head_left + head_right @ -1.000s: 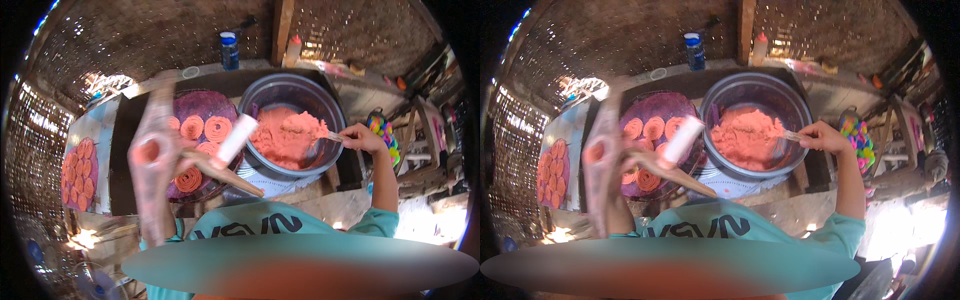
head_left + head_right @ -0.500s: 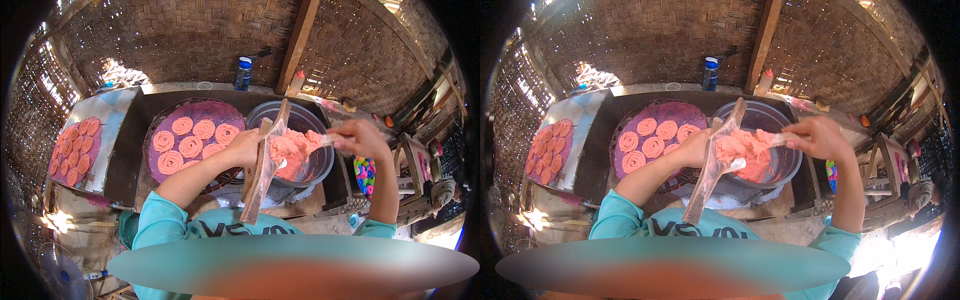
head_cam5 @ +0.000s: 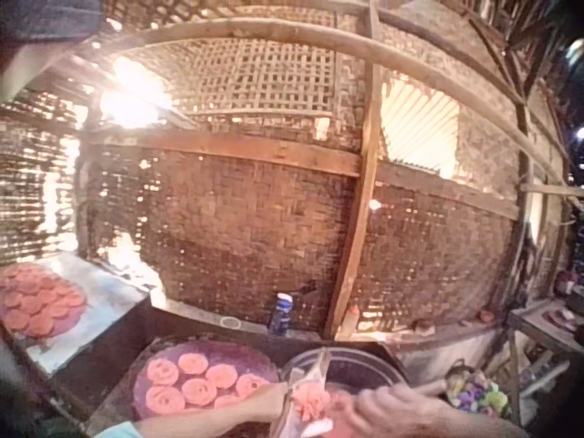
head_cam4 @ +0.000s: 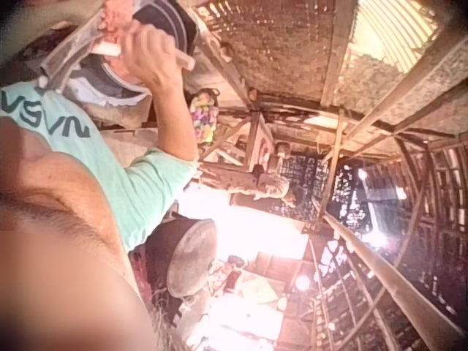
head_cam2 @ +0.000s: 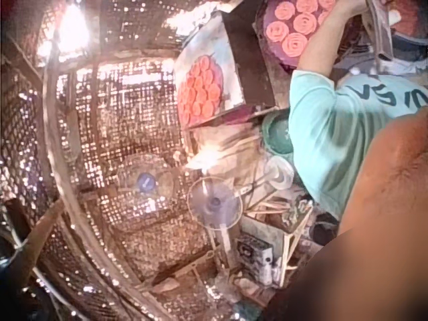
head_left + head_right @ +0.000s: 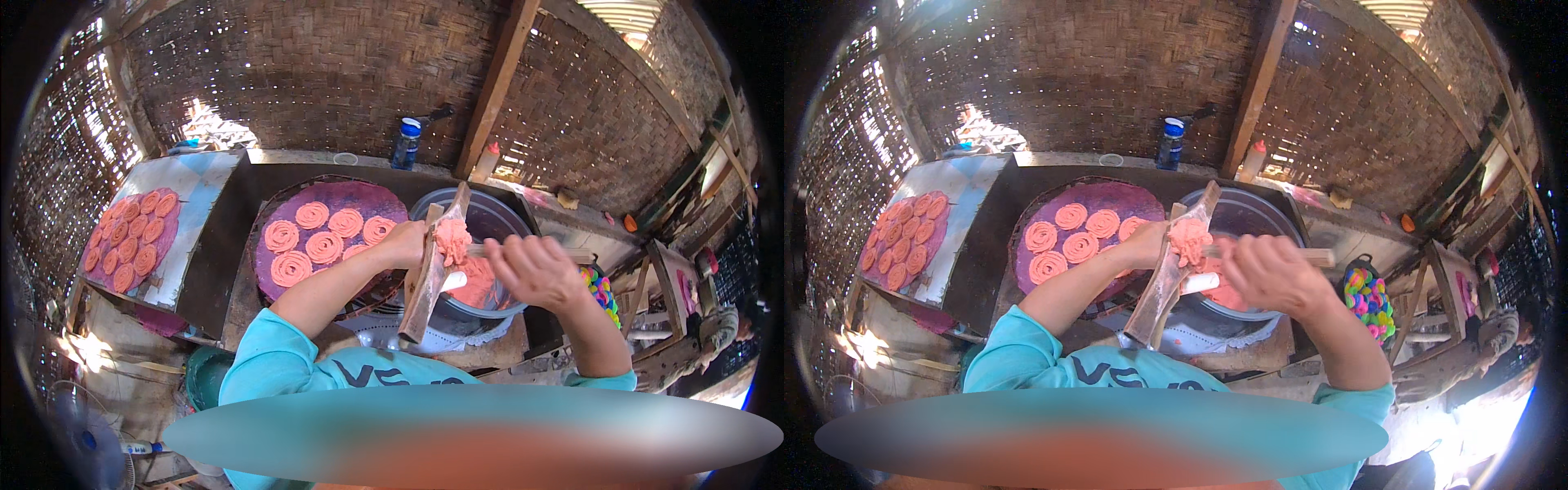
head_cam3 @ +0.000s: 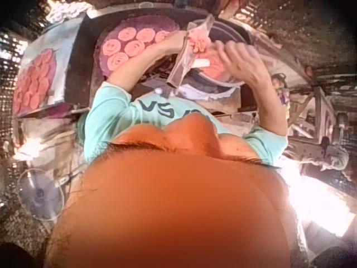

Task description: The person uses a wooden mold to scoop pink batter and form rose-shaped cakes on a purple tray. They repeatedly fill the mold, press the batter into shape, and release each cake onto the tray. The process continues until the tray is filled with multiple rose-shaped cakes.

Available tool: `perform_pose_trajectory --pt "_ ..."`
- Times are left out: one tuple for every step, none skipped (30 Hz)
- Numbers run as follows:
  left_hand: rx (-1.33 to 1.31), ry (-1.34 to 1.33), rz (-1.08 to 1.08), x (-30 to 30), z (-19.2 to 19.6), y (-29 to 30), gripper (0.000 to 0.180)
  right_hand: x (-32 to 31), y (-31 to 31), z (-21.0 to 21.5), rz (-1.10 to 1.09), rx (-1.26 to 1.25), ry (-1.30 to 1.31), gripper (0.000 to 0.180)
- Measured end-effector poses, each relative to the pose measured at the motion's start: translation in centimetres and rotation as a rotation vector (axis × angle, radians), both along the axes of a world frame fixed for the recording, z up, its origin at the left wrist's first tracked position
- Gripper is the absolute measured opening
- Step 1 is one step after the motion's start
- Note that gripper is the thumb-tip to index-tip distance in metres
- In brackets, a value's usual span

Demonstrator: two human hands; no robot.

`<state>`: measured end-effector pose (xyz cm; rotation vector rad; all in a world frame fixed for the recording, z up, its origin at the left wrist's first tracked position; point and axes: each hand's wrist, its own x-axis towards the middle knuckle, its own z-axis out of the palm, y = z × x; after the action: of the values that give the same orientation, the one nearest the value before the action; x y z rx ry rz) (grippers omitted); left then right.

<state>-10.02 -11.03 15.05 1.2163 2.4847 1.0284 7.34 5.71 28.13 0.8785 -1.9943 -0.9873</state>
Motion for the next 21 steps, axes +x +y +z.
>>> perform_pose_trajectory --pt "0.236 0.044 -0.032 -0.7 -1.6 0.4 0.049 0.9 0.4 0.8 -0.066 -0.051 -0.052 0.030" --pt "0.165 0.023 -0.003 -1.5 -2.1 0.4 0.045 1.7 0.9 1.7 -0.130 -0.099 -0.106 0.032" --pt "0.095 0.001 0.024 -2.4 -2.4 0.4 0.041 2.4 1.6 2.2 -0.141 -0.195 -0.074 0.032" --pt "0.019 -0.023 0.052 -3.0 -2.5 0.3 0.038 2.8 2.5 2.6 -0.152 -0.298 -0.045 0.033" --pt "0.048 0.002 0.080 -3.1 -2.5 0.0 0.037 3.0 3.4 3.6 -0.117 -0.395 -0.005 0.035" --pt "0.076 0.027 0.109 -3.3 -2.6 -0.3 0.037 3.0 4.0 4.4 -0.083 -0.493 0.033 0.038" --pt "0.104 0.049 0.107 -2.8 -2.0 -0.1 0.037 3.6 4.1 4.8 -0.191 -0.558 0.034 0.038" --pt "0.131 0.069 0.106 -2.3 -1.4 0.1 0.038 3.5 3.8 5.0 -0.175 -0.535 -0.006 0.037" --pt "0.099 -0.049 0.125 -1.6 -0.7 0.3 0.039 2.8 3.3 5.3 -0.159 -0.513 -0.047 0.036" --pt "0.141 -0.021 0.098 -1.8 -1.0 0.6 0.039 2.3 2.8 5.5 -0.140 -0.495 -0.081 0.035" --pt "0.183 0.006 0.071 -2.1 -1.6 0.9 0.040 2.1 2.4 5.5 -0.212 -0.541 -0.147 0.030" --pt "0.226 0.032 0.045 -2.2 -2.0 1.1 0.041 2.0 2.4 5.6 -0.248 -0.540 -0.194 0.029" --pt "0.260 0.097 0.073 -1.9 -1.9 1.1 0.041 1.5 2.6 5.5 -0.280 -0.539 -0.243 0.028" --pt "0.246 0.136 0.080 -1.0 -0.9 1.3 0.041 1.4 2.9 5.5 -0.326 -0.544 -0.292 0.026" --pt "0.233 0.175 0.088 0.0 0.4 1.4 0.041 0.8 3.0 5.7 -0.420 -0.543 -0.404 0.024" --pt "0.214 0.213 0.105 0.8 1.1 1.4 0.041 0.0 3.0 5.5 -0.462 -0.514 -0.453 0.024" --pt "0.149 0.236 0.084 1.0 1.4 1.9 0.040 -0.9 3.0 5.4 -0.507 -0.481 -0.494 0.025" --pt "0.133 0.221 0.074 1.0 1.3 2.5 0.042 -1.7 2.9 5.2 -0.552 -0.448 -0.536 0.026" --pt "0.111 0.208 0.071 0.7 1.1 3.0 0.043 -2.7 2.8 4.9 -0.552 -0.442 -0.548 0.026" --pt "0.091 0.193 0.071 0.5 0.8 3.4 0.044 -3.7 2.6 4.5 -0.549 -0.433 -0.562 0.027" --pt "0.083 0.177 0.090 0.1 0.8 3.7 0.045 -4.4 2.4 4.0 -0.545 -0.425 -0.576 0.028"
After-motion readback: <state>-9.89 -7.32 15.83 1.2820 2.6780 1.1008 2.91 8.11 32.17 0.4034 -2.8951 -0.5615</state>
